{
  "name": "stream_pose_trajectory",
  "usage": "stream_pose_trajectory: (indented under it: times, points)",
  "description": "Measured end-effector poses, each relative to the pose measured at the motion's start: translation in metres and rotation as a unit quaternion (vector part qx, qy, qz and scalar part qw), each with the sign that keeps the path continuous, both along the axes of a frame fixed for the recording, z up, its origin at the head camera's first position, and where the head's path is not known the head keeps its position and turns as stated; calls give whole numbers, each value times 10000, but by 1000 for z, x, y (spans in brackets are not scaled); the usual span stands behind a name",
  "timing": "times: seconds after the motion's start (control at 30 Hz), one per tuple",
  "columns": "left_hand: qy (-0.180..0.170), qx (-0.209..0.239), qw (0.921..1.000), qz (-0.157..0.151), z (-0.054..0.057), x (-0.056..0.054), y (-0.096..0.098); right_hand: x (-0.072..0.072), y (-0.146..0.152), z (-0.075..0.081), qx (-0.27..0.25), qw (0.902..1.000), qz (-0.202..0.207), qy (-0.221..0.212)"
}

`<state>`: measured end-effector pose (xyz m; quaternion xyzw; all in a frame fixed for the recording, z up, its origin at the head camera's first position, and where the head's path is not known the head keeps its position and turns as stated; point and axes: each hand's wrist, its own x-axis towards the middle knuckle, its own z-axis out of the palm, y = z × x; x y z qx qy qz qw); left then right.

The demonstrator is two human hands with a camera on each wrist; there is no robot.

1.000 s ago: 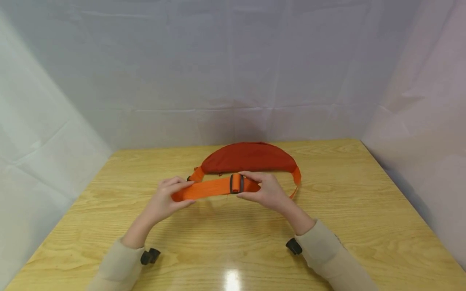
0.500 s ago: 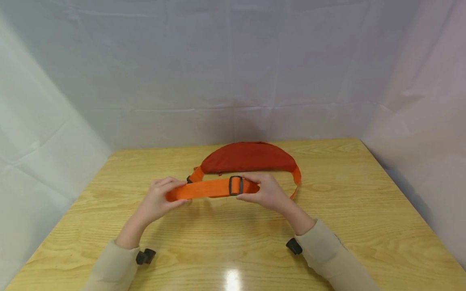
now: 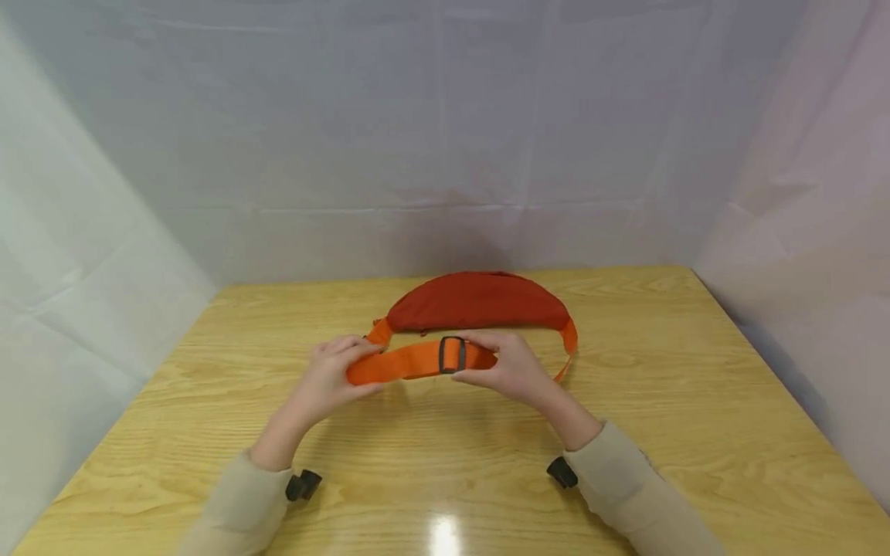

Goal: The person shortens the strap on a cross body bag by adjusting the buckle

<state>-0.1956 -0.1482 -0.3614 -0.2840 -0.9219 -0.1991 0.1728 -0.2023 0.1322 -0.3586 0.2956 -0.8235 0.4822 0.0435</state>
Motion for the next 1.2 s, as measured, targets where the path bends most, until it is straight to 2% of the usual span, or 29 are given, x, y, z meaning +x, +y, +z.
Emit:
stream_pose_trajectory:
  times: [0.23, 0.37, 0.5, 0.63, 0.97, 1.1, 1.2]
  points:
    - [416, 203, 9983, -357, 5, -1, 24, 1, -2, 0, 27, 9999, -39, -155]
    - [686, 249, 9957, -567, 6, -3, 36, 1, -4, -1, 75, 9999, -37, -90]
    - [785, 266, 9935, -777, 7, -5, 47, 1, -5, -1, 110, 9999, 15, -32]
    - [744, 308, 9922, -948, 9, -6, 55, 2, -5, 0, 74, 9999, 58, -55]
    - [213, 503, 9897, -1325, 10, -6, 64, 1, -5, 1, 120, 9997, 188, 22]
    - [199, 648, 9875, -1420, 10, -6, 65, 0, -4, 1, 95, 9993, 325, -135]
    - [200, 749, 9857, -1496, 11, -5, 65, -2, -1, 0, -1, 9972, 647, -384]
